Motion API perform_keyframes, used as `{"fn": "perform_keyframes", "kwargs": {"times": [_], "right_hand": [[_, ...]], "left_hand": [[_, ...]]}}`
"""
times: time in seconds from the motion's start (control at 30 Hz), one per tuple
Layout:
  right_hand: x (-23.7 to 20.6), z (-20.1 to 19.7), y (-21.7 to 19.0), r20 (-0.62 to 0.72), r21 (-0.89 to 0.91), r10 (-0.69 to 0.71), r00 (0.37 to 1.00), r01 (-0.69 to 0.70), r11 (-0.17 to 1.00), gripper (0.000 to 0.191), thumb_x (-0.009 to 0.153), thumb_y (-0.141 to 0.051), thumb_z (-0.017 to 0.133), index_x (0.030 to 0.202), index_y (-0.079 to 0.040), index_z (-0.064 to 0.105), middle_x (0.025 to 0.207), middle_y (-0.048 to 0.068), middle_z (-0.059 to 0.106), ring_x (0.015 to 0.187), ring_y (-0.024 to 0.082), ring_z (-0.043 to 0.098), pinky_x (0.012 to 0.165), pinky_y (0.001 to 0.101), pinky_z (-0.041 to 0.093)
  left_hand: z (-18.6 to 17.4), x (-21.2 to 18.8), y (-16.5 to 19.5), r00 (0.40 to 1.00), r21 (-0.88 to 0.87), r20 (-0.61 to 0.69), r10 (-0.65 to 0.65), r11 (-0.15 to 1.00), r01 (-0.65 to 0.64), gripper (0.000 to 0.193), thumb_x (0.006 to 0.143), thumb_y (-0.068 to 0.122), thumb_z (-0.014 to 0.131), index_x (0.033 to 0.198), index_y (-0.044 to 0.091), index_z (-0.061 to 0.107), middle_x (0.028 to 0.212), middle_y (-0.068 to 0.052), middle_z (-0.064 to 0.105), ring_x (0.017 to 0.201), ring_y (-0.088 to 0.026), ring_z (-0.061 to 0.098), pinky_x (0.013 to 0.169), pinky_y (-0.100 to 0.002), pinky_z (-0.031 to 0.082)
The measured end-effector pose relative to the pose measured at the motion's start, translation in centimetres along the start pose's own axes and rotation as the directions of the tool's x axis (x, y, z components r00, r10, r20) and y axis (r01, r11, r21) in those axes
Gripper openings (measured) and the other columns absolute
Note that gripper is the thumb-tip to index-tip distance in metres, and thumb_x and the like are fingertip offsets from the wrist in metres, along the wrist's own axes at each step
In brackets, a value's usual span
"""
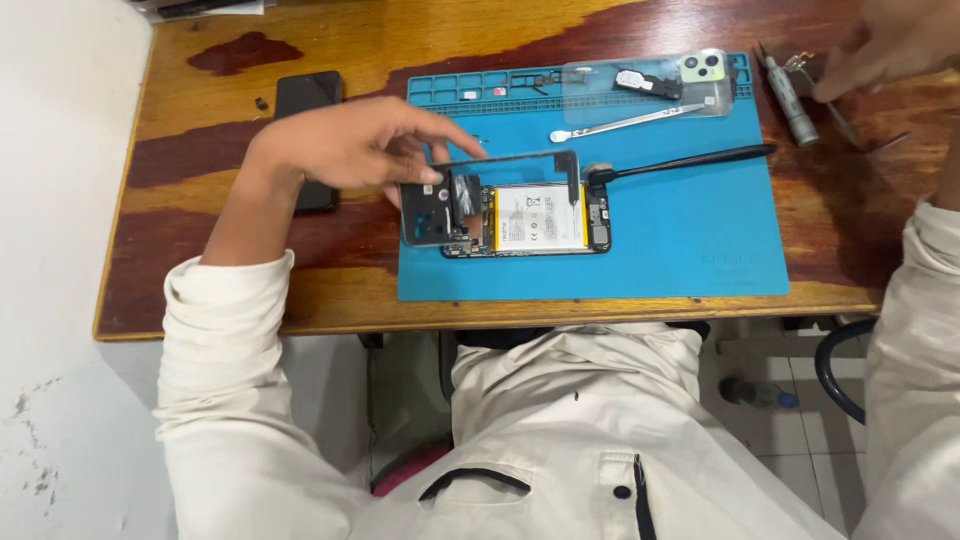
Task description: The person works on a disassembled smartphone on a blue mat, using tweezers and a brush to handle small internal components. They lift and reposition parts near the battery, clean surfaces, and place a black plastic cover over the battery area before continuing to adjust small pieces with tweezers.
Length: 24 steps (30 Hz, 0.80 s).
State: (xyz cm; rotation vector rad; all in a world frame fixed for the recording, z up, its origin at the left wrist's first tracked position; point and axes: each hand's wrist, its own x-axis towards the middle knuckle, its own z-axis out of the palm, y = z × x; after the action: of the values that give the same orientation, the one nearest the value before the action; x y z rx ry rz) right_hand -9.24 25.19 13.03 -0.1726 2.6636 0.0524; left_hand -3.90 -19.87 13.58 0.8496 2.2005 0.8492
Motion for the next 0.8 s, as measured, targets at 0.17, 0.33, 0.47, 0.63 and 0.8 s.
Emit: {"fn": "perform_keyframes", "kwargs": {"times": [0.17,0.33,0.47,0.63,0.8], "right_hand": [[-0.1,0.5,0.2,-0.066,-0.102,0.069,0.995,-0.075,0.992,0.038,0.084,-0.039,0.086,0.093,-0.003,0.077,0.077,0.014,0.072,0.069,0.028,0.07,0.064,0.0427,0.059],[-2.2,-0.5,-0.4,-0.246,-0.099,0.014,0.969,-0.04,0.994,0.041,0.08,-0.041,0.087,0.104,-0.01,0.078,0.083,0.011,0.073,0.07,0.026,0.07,0.064,0.0399,0.058],[-3.4,-0.2,-4.2,-0.281,-0.063,-0.236,0.93,0.227,0.972,0.047,0.076,-0.042,0.088,0.113,-0.015,0.078,0.087,0.009,0.074,0.072,0.024,0.071,0.065,0.0376,0.057],[-2.9,2.1,-8.1,-0.142,0.063,-0.54,0.83,0.552,0.832,0.037,0.076,-0.043,0.086,0.096,-0.012,0.08,0.073,0.009,0.07,0.068,0.026,0.066,0.064,0.04,0.054],[-2.9,2.5,-7.4,-0.101,0.03,-0.492,0.865,0.497,0.867,0.03,0.085,-0.039,0.08,0.093,-0.01,0.079,0.076,0.01,0.075,0.073,0.026,0.068,0.068,0.0411,0.055]], "left_hand": [[1.2,0.5,0.2,0.999,0.001,-0.033,0.006,1.0,-0.006,0.045,0.093,0.009,0.067,0.136,0.021,0.066,0.113,-0.01,0.066,0.086,-0.019,0.07,0.069,-0.032,0.068],[1.8,0.9,0.7,0.996,0.056,-0.084,0.026,0.998,-0.022,0.046,0.092,0.011,0.068,0.136,0.023,0.065,0.111,-0.011,0.069,0.085,-0.019,0.072,0.067,-0.034,0.062],[2.2,1.1,0.8,0.993,0.076,-0.113,0.043,0.996,-0.035,0.045,0.091,0.01,0.069,0.134,0.023,0.067,0.113,-0.009,0.071,0.085,-0.02,0.071,0.066,-0.035,0.062],[2.4,1.3,0.8,0.976,0.187,-0.146,0.159,0.974,-0.13,0.054,0.088,0.008,0.074,0.14,0.02,0.063,0.106,-0.01,0.073,0.085,-0.021,0.069,0.069,-0.037,0.057],[2.8,1.7,0.8,0.983,0.195,-0.158,0.096,0.979,-0.065,0.053,0.088,0.01,0.074,0.138,0.022,0.064,0.106,-0.008,0.074,0.081,-0.021,0.068,0.065,-0.036,0.055]]}}
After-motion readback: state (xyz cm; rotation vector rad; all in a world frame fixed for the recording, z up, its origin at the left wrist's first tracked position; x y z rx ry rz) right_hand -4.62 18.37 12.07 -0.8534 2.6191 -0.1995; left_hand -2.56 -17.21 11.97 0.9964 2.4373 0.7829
